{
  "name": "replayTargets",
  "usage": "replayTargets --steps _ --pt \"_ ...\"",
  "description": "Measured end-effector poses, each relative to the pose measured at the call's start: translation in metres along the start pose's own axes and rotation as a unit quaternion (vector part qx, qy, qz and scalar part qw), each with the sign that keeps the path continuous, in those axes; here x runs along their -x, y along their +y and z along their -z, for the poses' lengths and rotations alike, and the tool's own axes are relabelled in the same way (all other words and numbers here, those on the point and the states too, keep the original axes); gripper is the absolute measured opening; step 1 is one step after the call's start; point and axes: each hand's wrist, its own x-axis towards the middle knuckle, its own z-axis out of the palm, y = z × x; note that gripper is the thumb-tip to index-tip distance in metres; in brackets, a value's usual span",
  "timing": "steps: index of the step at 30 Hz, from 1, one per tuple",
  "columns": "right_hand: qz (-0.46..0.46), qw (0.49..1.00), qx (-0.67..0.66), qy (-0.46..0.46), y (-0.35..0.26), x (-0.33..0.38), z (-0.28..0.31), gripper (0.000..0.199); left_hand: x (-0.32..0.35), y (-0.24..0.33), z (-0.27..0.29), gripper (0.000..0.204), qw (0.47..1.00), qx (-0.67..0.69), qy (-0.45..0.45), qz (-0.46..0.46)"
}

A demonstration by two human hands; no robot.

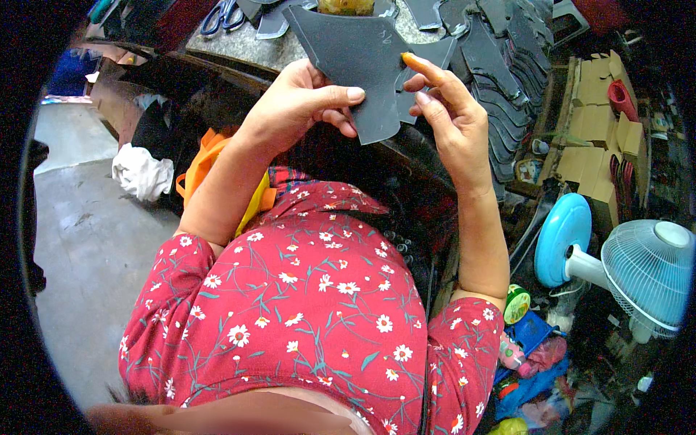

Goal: The person repeatedly picks up black shoe sole pieces from a table, applies glue from a small jar to the edges, and places them back. The process is repeated for multiple pieces throughout the clip.

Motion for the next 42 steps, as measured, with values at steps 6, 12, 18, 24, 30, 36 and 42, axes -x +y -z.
replayTargets --steps 6,12,18,24,30,36,42 --pt "0.050 0.997 -0.007 -0.062 0.000 0.004 0.001 0.030 0.000 0.004 0.001 0.035 1.000 -0.002 0.002 -0.003" --pt "0.096 0.992 0.049 -0.060 -0.002 0.015 0.002 0.029 -0.003 0.002 0.002 0.033 0.999 0.037 0.021 -0.029" --pt "0.185 0.957 0.220 -0.031 -0.009 0.021 -0.003 0.034 -0.006 -0.002 0.003 0.034 0.997 0.060 0.032 -0.041" --pt "0.297 0.878 0.373 -0.045 -0.012 0.019 -0.015 0.044 -0.006 -0.002 0.000 0.038 0.996 0.054 0.053 -0.045" --pt "0.258 0.919 0.300 -0.005 -0.020 0.008 0.006 0.035 -0.002 0.001 0.000 0.033 0.997 -0.029 0.064 -0.031" --pt "0.069 0.991 0.112 0.006 -0.015 -0.013 0.002 0.067 0.001 -0.012 -0.004 0.028 0.991 -0.124 -0.047 0.025" --pt "0.083 0.995 0.047 0.020 -0.007 -0.065 0.024 0.064 -0.001 -0.004 0.005 0.040 0.996 -0.089 -0.012 -0.001"
